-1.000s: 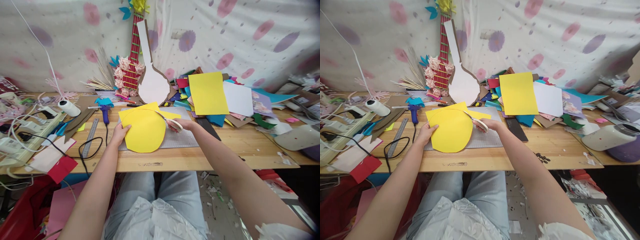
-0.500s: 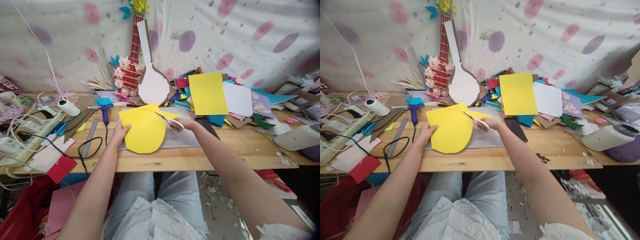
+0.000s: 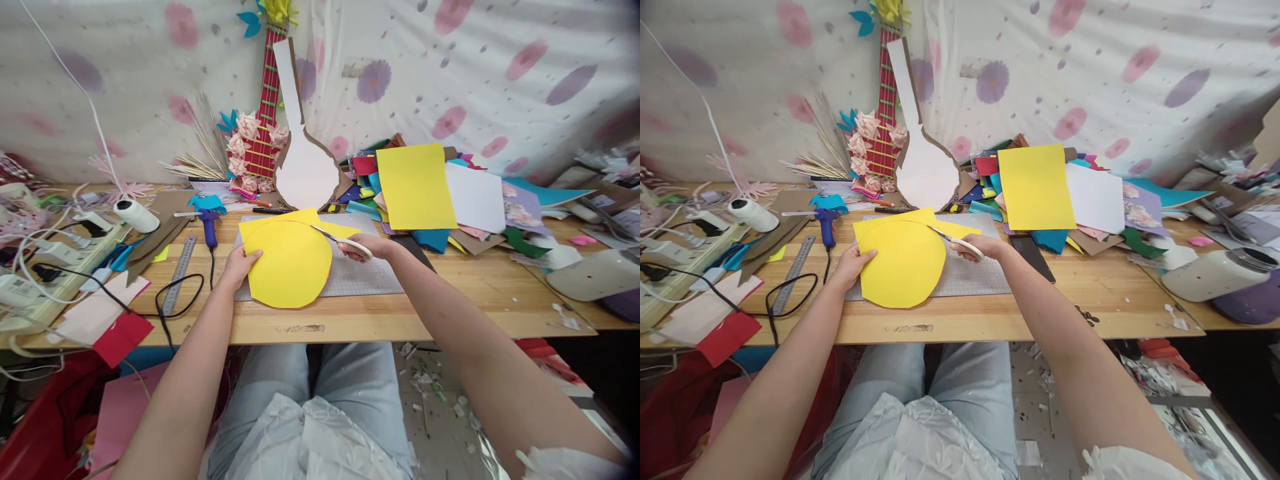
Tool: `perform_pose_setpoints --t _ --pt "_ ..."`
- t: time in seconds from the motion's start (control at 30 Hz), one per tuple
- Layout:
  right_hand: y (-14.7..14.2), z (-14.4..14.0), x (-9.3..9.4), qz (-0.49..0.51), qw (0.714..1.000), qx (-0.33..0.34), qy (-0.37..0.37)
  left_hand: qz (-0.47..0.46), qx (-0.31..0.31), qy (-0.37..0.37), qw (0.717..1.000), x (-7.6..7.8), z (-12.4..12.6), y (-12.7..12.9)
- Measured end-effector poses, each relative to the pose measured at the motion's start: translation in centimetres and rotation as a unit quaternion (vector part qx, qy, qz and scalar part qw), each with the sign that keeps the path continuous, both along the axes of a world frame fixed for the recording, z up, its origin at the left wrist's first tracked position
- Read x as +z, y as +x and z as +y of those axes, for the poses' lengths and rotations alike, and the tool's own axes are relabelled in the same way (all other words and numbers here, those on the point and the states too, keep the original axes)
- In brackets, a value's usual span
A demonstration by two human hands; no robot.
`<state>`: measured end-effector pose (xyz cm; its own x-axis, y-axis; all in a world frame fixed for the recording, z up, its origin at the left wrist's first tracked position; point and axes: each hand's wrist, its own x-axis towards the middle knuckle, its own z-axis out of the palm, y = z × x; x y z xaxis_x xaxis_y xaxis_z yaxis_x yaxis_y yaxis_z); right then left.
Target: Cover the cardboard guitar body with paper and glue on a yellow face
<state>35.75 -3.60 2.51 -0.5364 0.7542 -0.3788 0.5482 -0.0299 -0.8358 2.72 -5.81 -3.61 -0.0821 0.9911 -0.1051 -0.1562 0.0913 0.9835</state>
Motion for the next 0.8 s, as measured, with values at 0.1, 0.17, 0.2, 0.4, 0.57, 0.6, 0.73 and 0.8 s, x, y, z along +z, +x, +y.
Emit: perform_pose_setpoints --t 0.1,0.17,0.2,0.4,0.57,0.6,0.73,0.8 --pt "0.0 -0.1 0.1 -0.002 1.000 -0.002 -0.007 0.000 -0.002 -0.002 1.000 0.1 0.0 0.0" --pt "0.0 -0.1 0.2 -0.004 1.000 0.001 -0.007 0.000 -0.005 -0.004 1.000 0.2 -0.1 0.0" --pt "0.1 -0.1 0.2 -0.005 1.000 0.006 -0.005 0.000 -0.007 -0.006 1.000 0.2 -0.1 0.0" --pt "0.0 0.4 -0.1 -0.028 0.998 0.049 -0.004 0.015 -0.029 -0.015 0.999 0.6 -0.3 0.1" --pt "-0.8 0.8 -0.2 -0.011 0.999 0.041 0.000 0.017 -0.031 -0.010 0.999 0.6 -0.4 0.1" --pt "-0.9 0.8 -0.2 -0.011 0.999 0.043 0.001 0.016 -0.030 -0.009 0.999 0.6 -0.5 0.1" --pt "-1.2 0.8 -0.3 0.001 0.999 0.041 0.001 0.018 -0.031 -0.006 0.999 0.6 -0.5 0.1" --pt "-1.3 0.8 -0.3 0.006 0.999 0.037 0.006 0.022 -0.033 -0.006 0.999 0.6 -0.5 0.1"
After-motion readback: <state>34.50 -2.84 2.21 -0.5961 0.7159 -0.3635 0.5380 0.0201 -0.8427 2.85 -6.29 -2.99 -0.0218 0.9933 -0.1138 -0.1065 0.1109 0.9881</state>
